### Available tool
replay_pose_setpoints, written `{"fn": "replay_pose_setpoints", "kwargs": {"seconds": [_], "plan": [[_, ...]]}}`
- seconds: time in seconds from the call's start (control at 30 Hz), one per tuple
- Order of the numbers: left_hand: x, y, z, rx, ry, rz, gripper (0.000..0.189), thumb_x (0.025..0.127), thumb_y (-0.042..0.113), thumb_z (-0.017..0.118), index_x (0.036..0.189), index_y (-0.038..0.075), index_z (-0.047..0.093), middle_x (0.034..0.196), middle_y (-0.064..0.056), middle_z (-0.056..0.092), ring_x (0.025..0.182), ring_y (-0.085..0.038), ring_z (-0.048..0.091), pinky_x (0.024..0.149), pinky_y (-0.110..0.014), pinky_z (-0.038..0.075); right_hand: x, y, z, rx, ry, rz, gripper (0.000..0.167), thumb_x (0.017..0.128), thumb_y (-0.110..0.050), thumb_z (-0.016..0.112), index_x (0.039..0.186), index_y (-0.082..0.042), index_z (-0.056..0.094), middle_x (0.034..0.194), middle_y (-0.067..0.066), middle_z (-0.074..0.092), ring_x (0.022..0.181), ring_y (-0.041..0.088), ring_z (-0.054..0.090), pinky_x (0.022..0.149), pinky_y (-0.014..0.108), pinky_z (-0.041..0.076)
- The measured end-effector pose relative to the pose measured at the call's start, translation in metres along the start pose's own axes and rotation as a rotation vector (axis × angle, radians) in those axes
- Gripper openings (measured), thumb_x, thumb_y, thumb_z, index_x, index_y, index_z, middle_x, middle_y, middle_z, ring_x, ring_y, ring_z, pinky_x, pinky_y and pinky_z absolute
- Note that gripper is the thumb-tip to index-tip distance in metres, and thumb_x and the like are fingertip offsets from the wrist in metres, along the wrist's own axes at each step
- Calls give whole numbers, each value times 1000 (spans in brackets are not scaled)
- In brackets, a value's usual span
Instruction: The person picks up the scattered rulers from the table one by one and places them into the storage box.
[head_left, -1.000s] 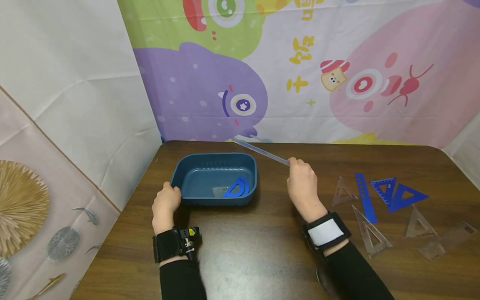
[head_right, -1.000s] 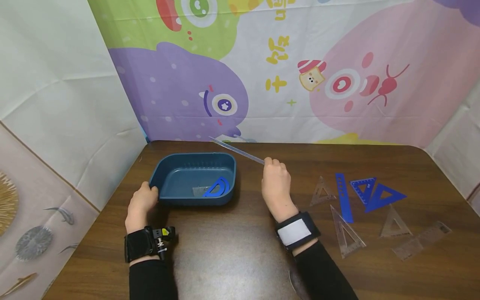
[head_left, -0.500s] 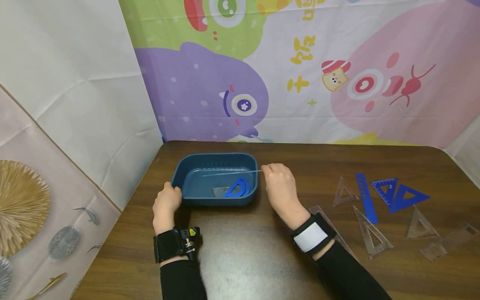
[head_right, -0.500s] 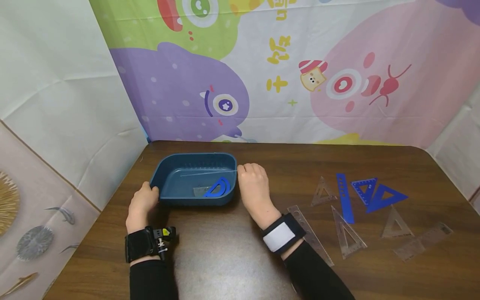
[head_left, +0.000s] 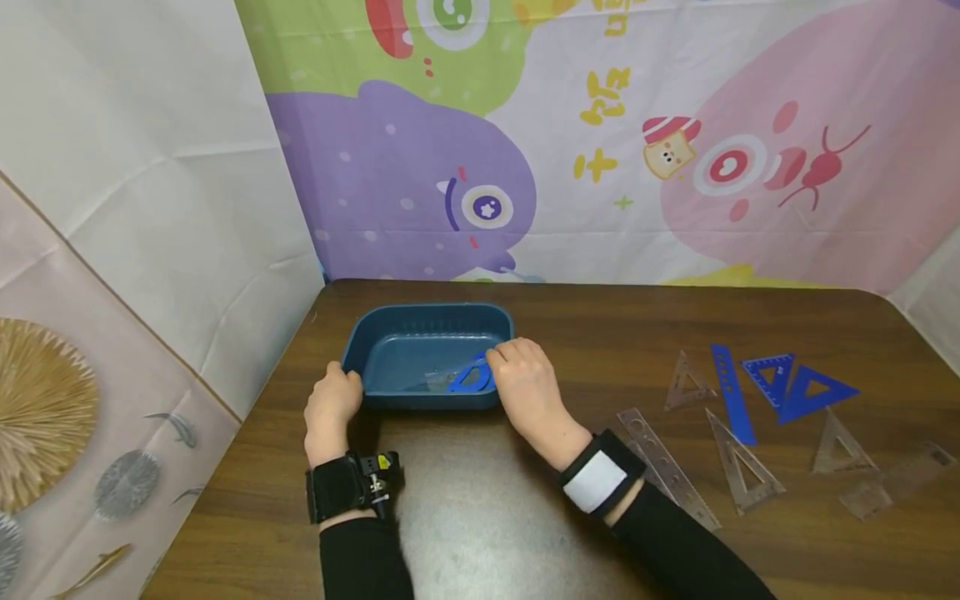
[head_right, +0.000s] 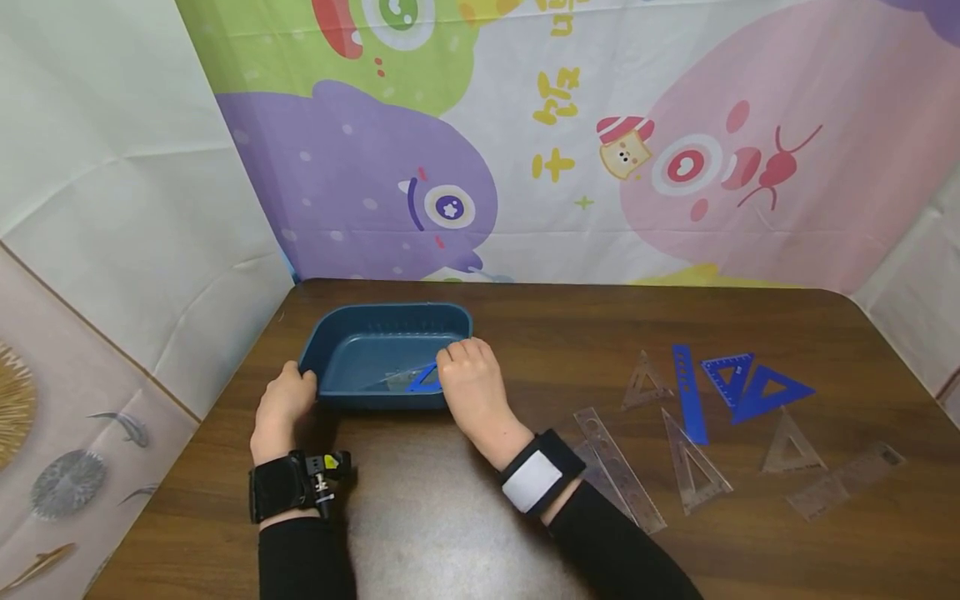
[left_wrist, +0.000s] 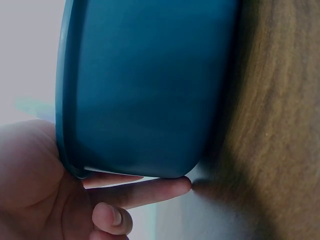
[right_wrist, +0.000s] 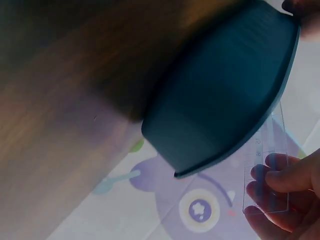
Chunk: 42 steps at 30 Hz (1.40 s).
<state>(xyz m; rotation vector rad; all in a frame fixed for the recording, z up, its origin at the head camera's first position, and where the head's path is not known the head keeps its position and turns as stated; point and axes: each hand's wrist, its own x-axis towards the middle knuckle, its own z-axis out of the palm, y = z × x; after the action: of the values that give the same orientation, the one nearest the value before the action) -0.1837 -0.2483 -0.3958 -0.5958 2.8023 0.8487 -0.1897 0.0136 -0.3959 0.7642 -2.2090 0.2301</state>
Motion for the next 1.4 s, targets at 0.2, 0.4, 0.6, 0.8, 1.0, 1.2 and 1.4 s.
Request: {"fn": "replay_pose_setpoints", "kwargs": {"seconds": [0.2, 0.4, 0.6, 0.8, 1.0, 1.2, 1.4], "plan": [[0, -1, -1, -1, 0, -1, 52, 94, 23, 23, 138, -6, 22, 131, -36, 37, 114, -50, 42, 91, -59, 35, -1, -13, 4, -31, -53, -39, 17, 77, 3, 62, 90, -4, 70, 85, 6, 68, 84, 19, 62, 87, 33, 47], [-1, 0, -1, 2, -2, 2, 52, 94, 23, 23, 138, -5, 22, 131, -36, 37, 114, -51, 42, 90, -59, 35, -3, -23, 6, -33, -170, -38, 22, 79, 1, 61, 99, -5, 70, 96, 6, 69, 96, 21, 63, 89, 33, 47], [-1, 0, -1, 5, 0, 4, 52, 94, 23, 23, 138, -5, 22, 131, -36, 37, 114, -51, 42, 90, -59, 36, -6, -30, 10, -8, -236, -40, 24, 82, 1, 58, 104, -4, 68, 102, 8, 68, 99, 22, 63, 89, 31, 47], [-2, 1, -1, -1, -7, -3, 52, 95, 23, 23, 138, -5, 22, 132, -36, 36, 114, -51, 42, 91, -59, 35, -8, -32, 11, 15, -305, -40, 28, 82, 2, 58, 109, -2, 64, 107, 9, 67, 102, 22, 62, 89, 29, 47], [-2, 2, -1, 6, -5, 4, 52, 94, 23, 24, 137, -6, 23, 131, -36, 37, 113, -51, 43, 90, -59, 36, -9, -33, 13, 22, -312, -38, 27, 83, 2, 56, 109, -1, 64, 106, 10, 66, 101, 22, 62, 89, 31, 47], [-3, 2, -2, 8, -5, 4, 52, 94, 23, 24, 137, -6, 23, 131, -36, 37, 114, -51, 42, 90, -59, 36, -10, -33, 12, 3, -330, -37, 27, 84, 1, 56, 110, -1, 64, 107, 11, 66, 102, 22, 61, 90, 31, 47], [-2, 0, -2, 9, -5, 6, 52, 94, 23, 23, 138, -5, 22, 131, -36, 36, 114, -51, 41, 91, -59, 35, -10, -33, 11, 25, -346, -32, 28, 83, 2, 56, 110, -1, 63, 106, 10, 65, 102, 22, 61, 92, 32, 45]]}}
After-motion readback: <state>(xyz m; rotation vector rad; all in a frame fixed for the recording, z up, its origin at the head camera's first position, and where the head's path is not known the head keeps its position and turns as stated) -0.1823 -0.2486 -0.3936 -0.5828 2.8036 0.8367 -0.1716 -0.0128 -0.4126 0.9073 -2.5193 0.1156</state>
